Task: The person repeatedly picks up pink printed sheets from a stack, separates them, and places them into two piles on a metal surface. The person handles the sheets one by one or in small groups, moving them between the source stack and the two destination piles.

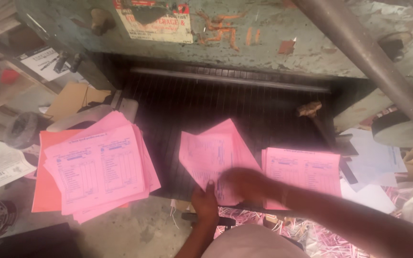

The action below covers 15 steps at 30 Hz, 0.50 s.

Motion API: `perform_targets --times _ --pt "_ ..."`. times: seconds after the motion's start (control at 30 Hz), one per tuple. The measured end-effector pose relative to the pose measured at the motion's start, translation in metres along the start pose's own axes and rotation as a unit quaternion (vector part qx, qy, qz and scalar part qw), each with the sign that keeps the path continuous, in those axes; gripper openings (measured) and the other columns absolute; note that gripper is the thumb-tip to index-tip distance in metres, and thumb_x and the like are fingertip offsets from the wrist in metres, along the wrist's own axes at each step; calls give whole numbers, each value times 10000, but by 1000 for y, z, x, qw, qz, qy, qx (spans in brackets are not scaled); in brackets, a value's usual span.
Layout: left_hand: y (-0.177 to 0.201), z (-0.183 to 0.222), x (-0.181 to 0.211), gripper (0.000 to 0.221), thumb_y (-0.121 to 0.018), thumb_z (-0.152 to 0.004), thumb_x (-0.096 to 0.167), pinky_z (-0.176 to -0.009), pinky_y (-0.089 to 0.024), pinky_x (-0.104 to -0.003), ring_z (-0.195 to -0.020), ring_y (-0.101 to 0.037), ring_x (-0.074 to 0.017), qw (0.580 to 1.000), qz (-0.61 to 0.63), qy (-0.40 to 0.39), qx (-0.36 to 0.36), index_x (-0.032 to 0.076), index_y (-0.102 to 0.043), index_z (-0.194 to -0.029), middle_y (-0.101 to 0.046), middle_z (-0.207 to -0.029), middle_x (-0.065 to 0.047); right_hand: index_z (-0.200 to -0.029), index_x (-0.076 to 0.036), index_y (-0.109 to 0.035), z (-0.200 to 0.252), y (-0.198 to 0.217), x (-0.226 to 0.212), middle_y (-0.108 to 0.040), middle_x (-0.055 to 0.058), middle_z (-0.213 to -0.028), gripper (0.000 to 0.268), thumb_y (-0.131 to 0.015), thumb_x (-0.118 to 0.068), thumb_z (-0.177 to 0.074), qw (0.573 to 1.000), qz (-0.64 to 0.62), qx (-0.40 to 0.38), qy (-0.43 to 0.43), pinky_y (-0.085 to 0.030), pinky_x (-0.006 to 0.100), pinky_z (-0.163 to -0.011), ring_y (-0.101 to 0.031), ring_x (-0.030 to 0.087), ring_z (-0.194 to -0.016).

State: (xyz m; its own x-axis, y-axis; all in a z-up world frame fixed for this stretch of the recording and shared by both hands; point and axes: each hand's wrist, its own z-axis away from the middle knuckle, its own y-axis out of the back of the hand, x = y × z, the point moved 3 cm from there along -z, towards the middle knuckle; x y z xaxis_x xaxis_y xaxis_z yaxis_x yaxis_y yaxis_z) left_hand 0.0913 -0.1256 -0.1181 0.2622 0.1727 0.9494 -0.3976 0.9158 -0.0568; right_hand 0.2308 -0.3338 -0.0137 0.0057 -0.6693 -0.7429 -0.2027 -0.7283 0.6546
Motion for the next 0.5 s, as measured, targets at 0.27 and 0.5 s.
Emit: perform_targets --times 0.27,0.5 --pt "7 4 8 317 -665 -924 112 -863 -529 -337 -908 -678 -199 998 -51 -20 1 -81 -647 -1174 -771 -1031 -149 -1190 -46 -687 3 -16 -17 -713 175 -1164 356 -497 -304 -1034 999 -15 -30 12 -531 426 -931 -673 335 -1063" --pt "7 6 4 329 -657 -928 104 -862 -536 -359 -925 -690 -230 997 9 77 7 -79 -641 -1202 -764 -1060 -165 -1193 -31 -685 -58 -9 -3 -706 207 -1191 429 -461 -382 -1089 998 -18 64 -12 -508 446 -968 -652 380 -1116"
